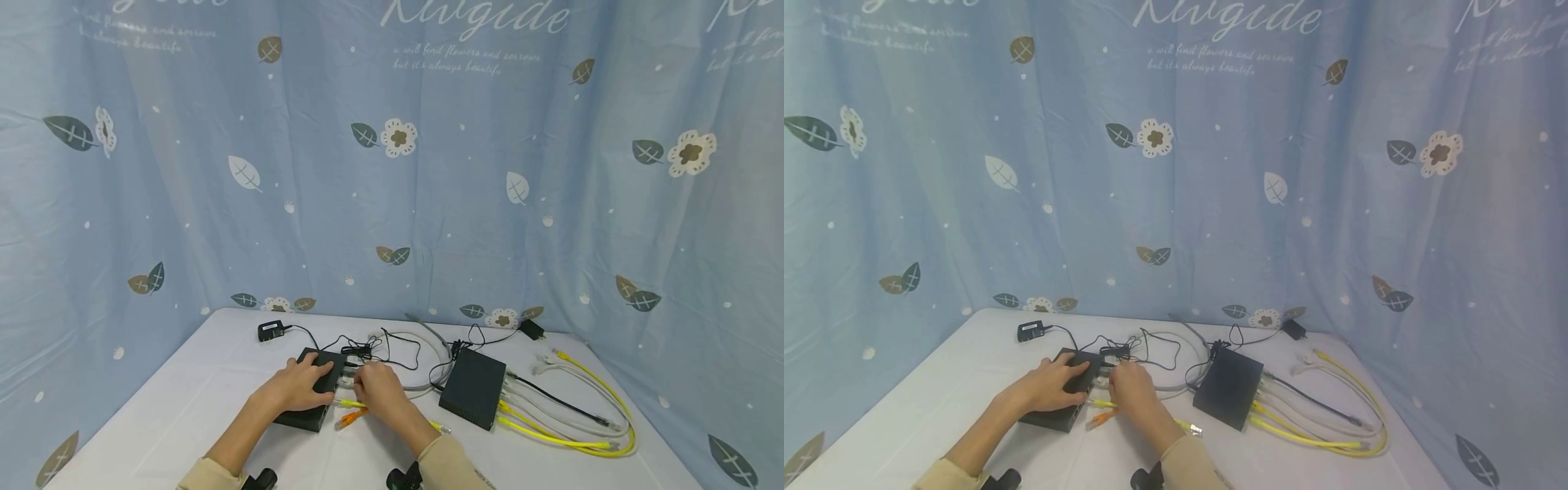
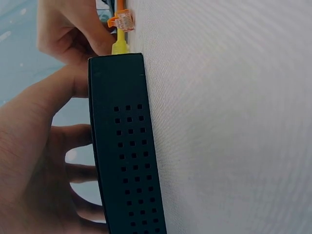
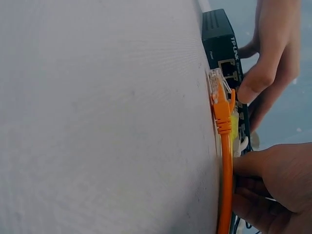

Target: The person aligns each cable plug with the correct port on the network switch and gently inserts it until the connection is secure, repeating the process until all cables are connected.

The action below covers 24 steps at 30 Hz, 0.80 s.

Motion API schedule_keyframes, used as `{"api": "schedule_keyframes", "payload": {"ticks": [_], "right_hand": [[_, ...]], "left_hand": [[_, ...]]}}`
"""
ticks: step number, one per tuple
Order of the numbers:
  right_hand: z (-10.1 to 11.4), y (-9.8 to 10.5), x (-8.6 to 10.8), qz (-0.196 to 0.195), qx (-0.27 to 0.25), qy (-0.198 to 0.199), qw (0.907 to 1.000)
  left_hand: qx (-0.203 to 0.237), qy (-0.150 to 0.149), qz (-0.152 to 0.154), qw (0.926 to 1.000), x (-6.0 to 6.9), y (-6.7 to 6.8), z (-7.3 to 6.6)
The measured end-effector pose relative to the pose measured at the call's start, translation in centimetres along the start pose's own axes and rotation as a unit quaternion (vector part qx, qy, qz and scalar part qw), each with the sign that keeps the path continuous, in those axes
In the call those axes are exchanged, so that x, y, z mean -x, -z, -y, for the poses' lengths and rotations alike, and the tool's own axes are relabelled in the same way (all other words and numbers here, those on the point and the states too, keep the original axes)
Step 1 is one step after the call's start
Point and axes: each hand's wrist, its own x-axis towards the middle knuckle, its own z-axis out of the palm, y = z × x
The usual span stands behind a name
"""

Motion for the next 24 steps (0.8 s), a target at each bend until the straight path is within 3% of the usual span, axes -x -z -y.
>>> {"api": "schedule_keyframes", "payload": {"ticks": [24], "right_hand": [[-0.16,0.04,-0.20,0.016,-0.037,-0.014,0.9991]], "left_hand": [[-0.008,0.003,-0.004,1.0000,-0.31,-0.24,0.12]]}}
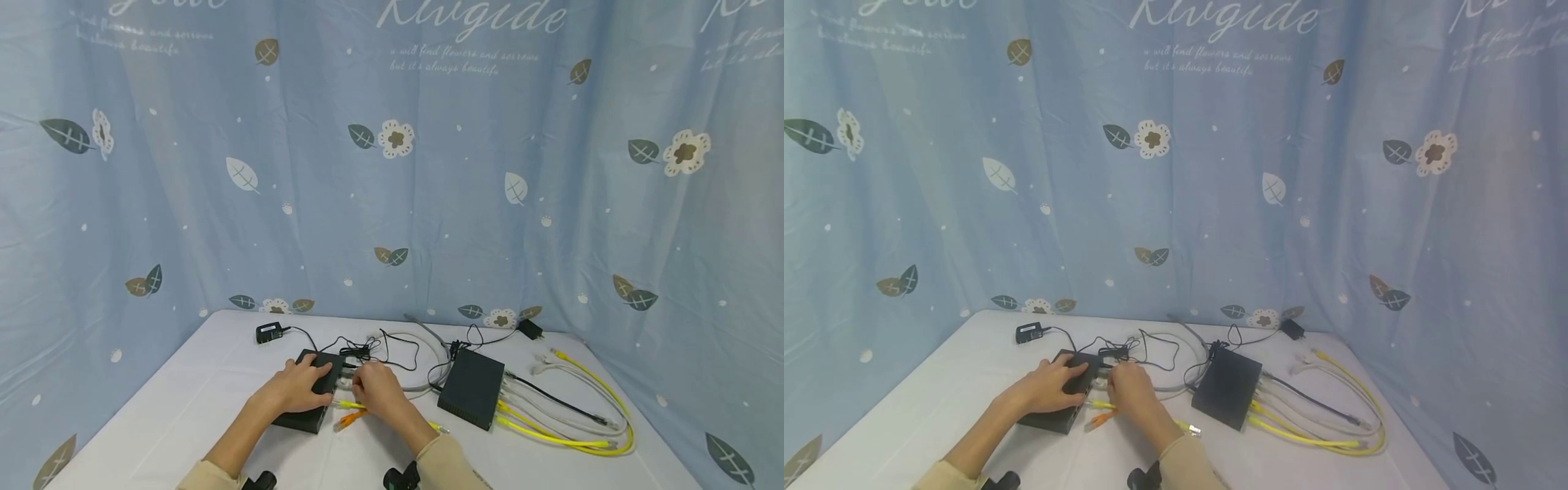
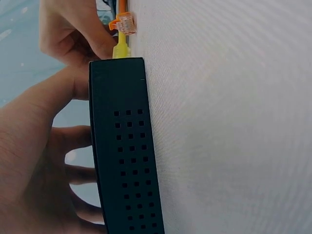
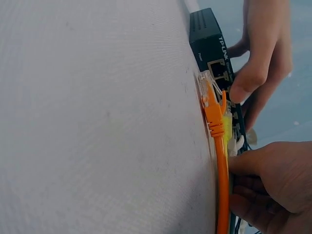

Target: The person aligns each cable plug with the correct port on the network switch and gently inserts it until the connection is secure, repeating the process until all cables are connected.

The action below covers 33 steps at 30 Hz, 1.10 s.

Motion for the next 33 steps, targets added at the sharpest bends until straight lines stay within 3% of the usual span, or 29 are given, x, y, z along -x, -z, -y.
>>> {"api": "schedule_keyframes", "payload": {"ticks": [33], "right_hand": [[-0.12,-0.05,0.24,-0.010,0.007,0.020,0.9997]], "left_hand": [[-0.003,-0.004,-0.010,0.9999,0.16,-0.25,-0.35]]}}
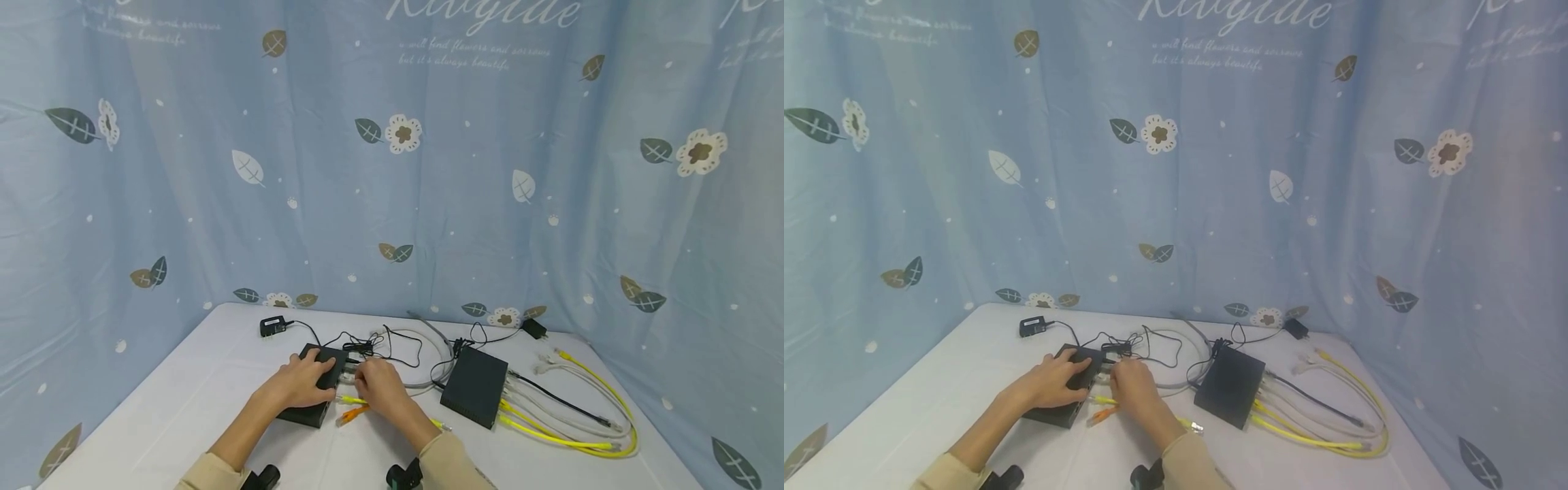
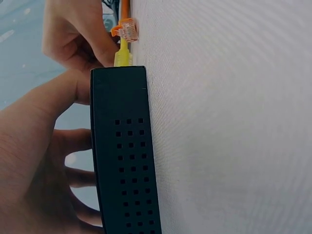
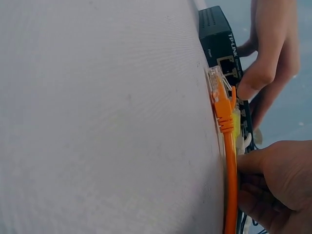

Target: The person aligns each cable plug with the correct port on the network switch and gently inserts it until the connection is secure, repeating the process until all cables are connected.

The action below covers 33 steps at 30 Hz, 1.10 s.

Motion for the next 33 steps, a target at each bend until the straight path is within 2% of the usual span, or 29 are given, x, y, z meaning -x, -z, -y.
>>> {"api": "schedule_keyframes", "payload": {"ticks": [10,20,33], "right_hand": [[0.20,-0.19,-0.18,0.003,-0.016,-0.003,0.9999],[0.27,0.01,0.12,0.001,0.012,0.006,0.9999],[0.52,-0.24,-0.03,-0.010,-0.009,-0.026,0.9996]], "left_hand": [[0.000,-0.004,-0.003,1.0000,0.03,-0.01,0.14],[0.008,-0.009,-0.003,0.9999,0.08,-0.04,-0.11],[0.016,0.006,0.011,0.9998,0.26,0.40,0.00]]}}
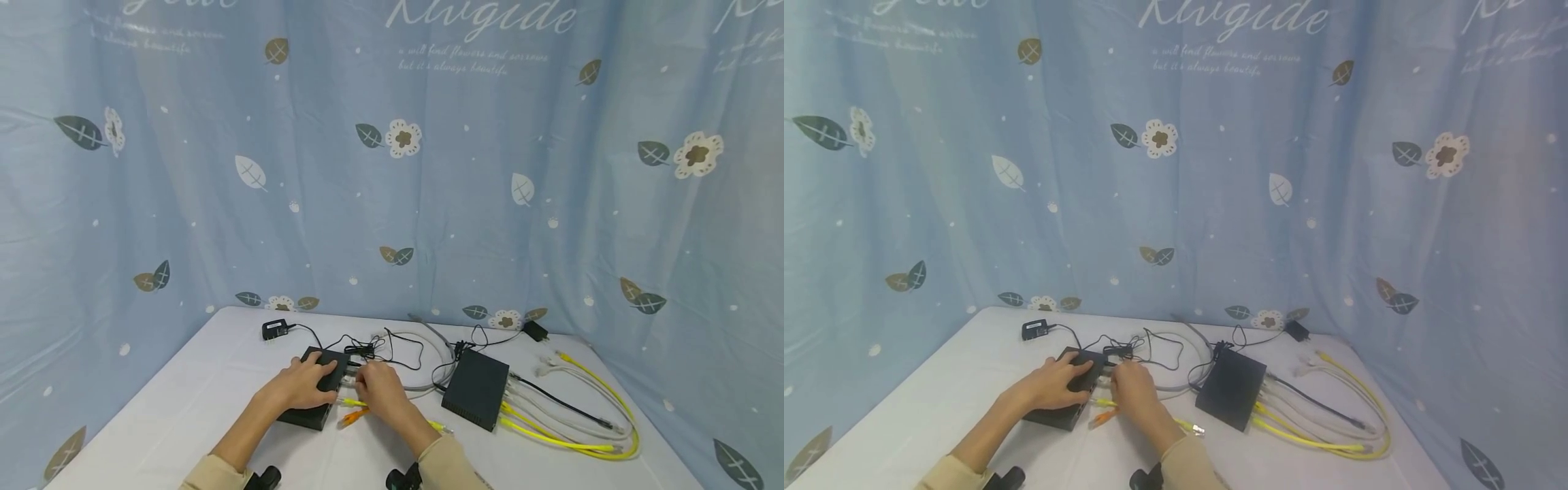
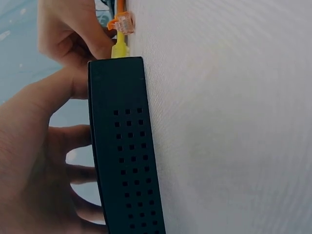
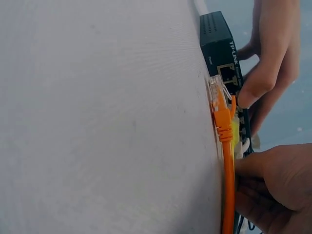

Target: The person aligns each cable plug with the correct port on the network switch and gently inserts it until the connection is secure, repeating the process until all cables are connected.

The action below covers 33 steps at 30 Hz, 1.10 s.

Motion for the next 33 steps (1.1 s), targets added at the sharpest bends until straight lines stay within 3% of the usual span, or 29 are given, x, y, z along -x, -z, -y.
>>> {"api": "schedule_keyframes", "payload": {"ticks": [10,19,33], "right_hand": [[-0.3,0.5,0.9,-0.004,-0.015,0.016,0.9998],[-0.5,2.0,1.4,0.025,-0.087,0.009,0.9958],[-1.2,2.5,1.7,0.006,-0.110,0.034,0.9933]], "left_hand": [[-0.007,0.005,0.008,0.9999,0.1,0.1,-0.2],[-0.016,0.018,0.005,0.9997,0.0,0.2,-0.2],[-0.020,0.024,0.011,0.9994,0.1,0.6,-0.6]]}}
